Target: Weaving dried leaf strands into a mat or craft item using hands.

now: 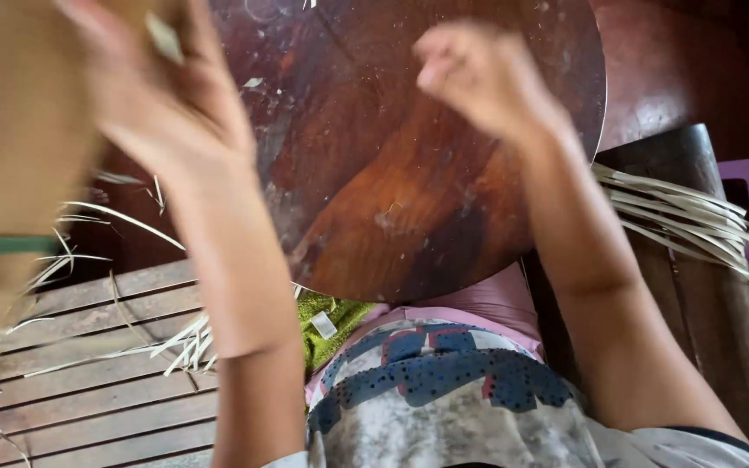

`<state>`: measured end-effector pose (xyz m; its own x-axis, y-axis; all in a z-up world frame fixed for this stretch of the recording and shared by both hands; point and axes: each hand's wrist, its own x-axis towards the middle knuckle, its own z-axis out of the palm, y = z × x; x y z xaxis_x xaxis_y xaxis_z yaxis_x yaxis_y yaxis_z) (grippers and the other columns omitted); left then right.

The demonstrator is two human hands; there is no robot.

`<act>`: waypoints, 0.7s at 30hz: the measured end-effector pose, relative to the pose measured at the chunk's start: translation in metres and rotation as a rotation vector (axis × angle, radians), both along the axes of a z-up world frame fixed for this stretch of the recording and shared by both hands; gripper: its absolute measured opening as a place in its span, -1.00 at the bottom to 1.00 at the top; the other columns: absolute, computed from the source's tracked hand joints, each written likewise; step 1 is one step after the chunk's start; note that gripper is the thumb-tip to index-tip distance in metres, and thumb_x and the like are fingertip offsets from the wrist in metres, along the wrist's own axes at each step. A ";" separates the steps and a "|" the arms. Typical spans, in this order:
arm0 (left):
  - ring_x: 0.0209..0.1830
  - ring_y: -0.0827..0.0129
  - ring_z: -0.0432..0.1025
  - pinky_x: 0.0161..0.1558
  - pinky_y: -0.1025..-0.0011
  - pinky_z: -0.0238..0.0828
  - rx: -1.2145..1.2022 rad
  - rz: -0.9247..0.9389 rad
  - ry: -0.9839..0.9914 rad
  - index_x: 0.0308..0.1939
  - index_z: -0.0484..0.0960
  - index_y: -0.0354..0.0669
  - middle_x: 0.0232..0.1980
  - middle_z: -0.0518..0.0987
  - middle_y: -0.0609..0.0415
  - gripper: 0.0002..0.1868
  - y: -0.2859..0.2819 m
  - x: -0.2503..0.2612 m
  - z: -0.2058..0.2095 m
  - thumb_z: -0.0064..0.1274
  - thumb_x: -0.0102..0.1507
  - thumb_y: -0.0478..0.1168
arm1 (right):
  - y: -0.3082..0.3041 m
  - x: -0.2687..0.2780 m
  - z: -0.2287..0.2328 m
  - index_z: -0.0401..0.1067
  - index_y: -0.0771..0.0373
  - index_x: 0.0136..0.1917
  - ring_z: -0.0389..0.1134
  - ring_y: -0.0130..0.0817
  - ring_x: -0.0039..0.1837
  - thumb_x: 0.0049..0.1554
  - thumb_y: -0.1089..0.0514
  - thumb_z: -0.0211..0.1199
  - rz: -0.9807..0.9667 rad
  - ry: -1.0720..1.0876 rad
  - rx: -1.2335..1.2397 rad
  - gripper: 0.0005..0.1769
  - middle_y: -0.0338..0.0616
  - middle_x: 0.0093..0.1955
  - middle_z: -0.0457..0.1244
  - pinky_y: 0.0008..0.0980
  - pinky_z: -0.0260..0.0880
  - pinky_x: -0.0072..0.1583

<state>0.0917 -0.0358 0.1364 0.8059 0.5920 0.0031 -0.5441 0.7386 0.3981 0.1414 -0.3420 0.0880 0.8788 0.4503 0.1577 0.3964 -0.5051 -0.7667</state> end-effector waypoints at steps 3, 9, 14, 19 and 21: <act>0.01 0.07 0.53 0.21 -0.30 0.53 -0.062 -0.036 -0.059 -0.15 0.64 -0.36 -0.11 0.66 -0.15 -0.74 -0.034 -0.005 -0.084 0.37 0.14 -0.37 | 0.025 -0.043 -0.022 0.12 0.28 0.50 0.37 -0.06 0.33 0.18 -0.22 0.19 0.247 0.572 0.537 -0.20 0.18 0.40 0.21 -0.17 0.52 0.25; 0.02 0.02 0.57 0.03 0.26 0.65 -0.033 -0.179 0.086 0.08 0.59 -0.39 0.06 0.64 -0.16 -0.59 -0.099 -0.029 -0.168 0.28 0.15 -0.50 | 0.059 -0.054 -0.057 0.39 0.13 0.20 0.42 -0.21 0.28 0.13 -0.11 0.40 0.021 0.818 1.101 -0.52 -0.16 0.20 0.37 -0.21 0.50 0.29; 0.05 0.08 0.54 0.12 0.12 0.61 -0.136 -0.339 0.143 0.04 0.60 -0.34 0.02 0.64 -0.10 -0.64 -0.118 -0.042 -0.173 0.19 0.16 -0.54 | 0.062 -0.047 -0.041 0.31 0.40 0.25 0.37 0.01 0.19 -0.07 -0.12 0.33 -0.340 1.000 1.274 -0.25 0.12 0.14 0.32 -0.06 0.46 0.27; -0.06 0.28 0.57 0.24 0.20 0.50 -0.072 -0.533 0.170 -0.15 0.65 -0.31 -0.18 0.69 0.02 -0.82 -0.131 -0.056 -0.176 0.14 0.20 -0.54 | 0.050 -0.041 -0.045 0.21 0.32 0.36 0.31 0.20 0.31 -0.47 -0.18 0.61 -0.317 0.971 1.502 0.22 0.21 0.24 0.29 0.22 0.37 0.40; 0.01 0.34 0.56 0.08 0.25 0.60 -0.017 -0.606 0.365 -0.02 0.65 -0.12 -0.03 0.69 0.08 -0.70 -0.142 -0.067 -0.183 0.29 0.19 -0.40 | 0.040 -0.033 -0.058 0.34 0.26 0.09 0.35 -0.01 -0.03 -0.31 0.04 0.59 -0.539 0.935 1.549 -0.26 0.02 -0.09 0.31 0.01 0.49 0.01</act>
<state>0.0248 -0.1782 -0.0466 0.9414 0.0360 -0.3355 0.1313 0.8769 0.4624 0.1080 -0.3017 0.0297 0.8903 0.0823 -0.4479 -0.3047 0.8386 -0.4516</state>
